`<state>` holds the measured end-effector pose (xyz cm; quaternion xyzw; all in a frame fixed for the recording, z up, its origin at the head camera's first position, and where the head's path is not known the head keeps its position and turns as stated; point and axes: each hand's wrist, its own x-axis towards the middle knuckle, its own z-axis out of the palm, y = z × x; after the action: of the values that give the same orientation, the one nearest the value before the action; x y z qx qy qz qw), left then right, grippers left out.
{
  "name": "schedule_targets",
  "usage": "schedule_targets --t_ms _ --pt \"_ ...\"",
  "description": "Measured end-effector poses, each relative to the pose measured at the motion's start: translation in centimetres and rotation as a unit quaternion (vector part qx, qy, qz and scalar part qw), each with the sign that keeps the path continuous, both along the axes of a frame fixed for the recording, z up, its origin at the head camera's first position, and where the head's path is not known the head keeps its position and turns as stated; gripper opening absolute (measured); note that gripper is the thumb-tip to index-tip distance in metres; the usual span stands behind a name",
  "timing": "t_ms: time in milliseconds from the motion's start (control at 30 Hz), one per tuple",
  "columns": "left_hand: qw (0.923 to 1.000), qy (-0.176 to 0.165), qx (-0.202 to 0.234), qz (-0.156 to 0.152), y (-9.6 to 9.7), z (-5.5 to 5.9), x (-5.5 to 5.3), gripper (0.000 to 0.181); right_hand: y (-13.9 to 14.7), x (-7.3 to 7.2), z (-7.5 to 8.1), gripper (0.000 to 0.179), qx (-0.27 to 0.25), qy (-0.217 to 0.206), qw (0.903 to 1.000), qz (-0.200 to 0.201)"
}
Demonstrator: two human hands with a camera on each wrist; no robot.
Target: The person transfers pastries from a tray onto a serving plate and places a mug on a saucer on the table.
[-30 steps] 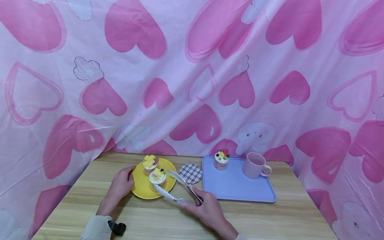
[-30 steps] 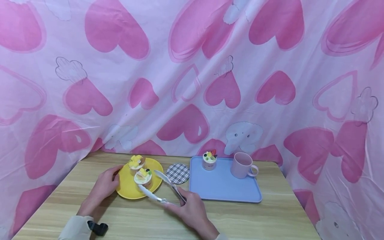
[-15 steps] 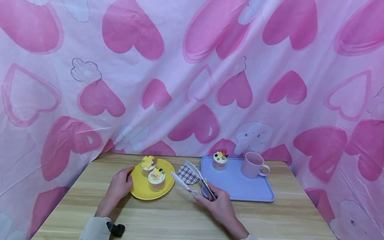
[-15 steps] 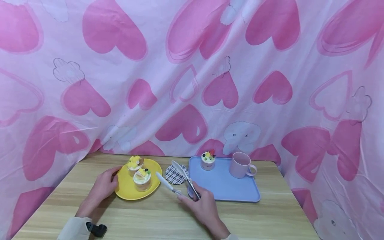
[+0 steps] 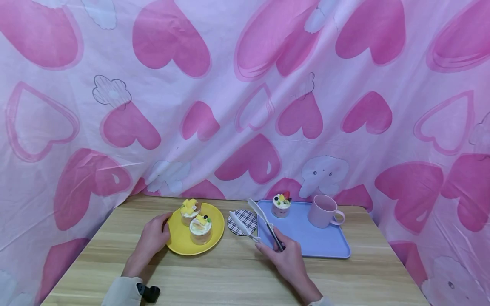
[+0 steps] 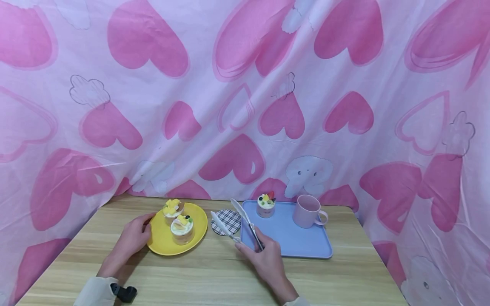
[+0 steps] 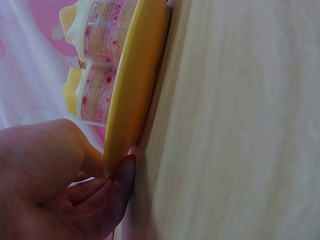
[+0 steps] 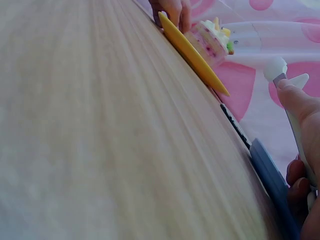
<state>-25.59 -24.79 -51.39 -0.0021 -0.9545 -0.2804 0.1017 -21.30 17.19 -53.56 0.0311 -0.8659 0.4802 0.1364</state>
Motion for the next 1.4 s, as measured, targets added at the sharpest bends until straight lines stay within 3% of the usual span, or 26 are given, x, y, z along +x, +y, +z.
schedule_targets --t_ms 167,433,667,900,1167,1400 --pt "1.0000 0.004 -0.001 0.000 0.1 0.0 0.0 0.043 0.5 -0.3 -0.1 0.089 0.003 0.010 0.9998 -0.019" --pt "1.0000 0.004 0.000 0.001 0.1 0.1 0.0 0.043 0.9 -0.6 -0.4 0.091 0.023 0.067 0.9973 -0.021" --pt "0.9998 -0.020 0.006 0.006 0.2 0.1 0.0 0.044 1.8 -1.0 -0.2 0.085 0.004 0.103 0.9939 -0.040" --pt "0.9996 -0.027 0.006 0.008 0.1 0.0 0.0 0.044 3.2 -1.7 -0.2 0.088 0.011 0.083 0.9929 -0.085" --pt "0.9995 -0.029 0.008 0.007 0.1 0.0 0.0 0.045 4.8 -2.5 -0.3 0.086 0.025 0.109 0.9865 -0.120" --pt "0.9997 -0.023 0.007 0.004 0.1 0.2 0.1 0.044 5.8 -2.8 -0.1 0.086 0.021 0.099 0.9852 -0.138"
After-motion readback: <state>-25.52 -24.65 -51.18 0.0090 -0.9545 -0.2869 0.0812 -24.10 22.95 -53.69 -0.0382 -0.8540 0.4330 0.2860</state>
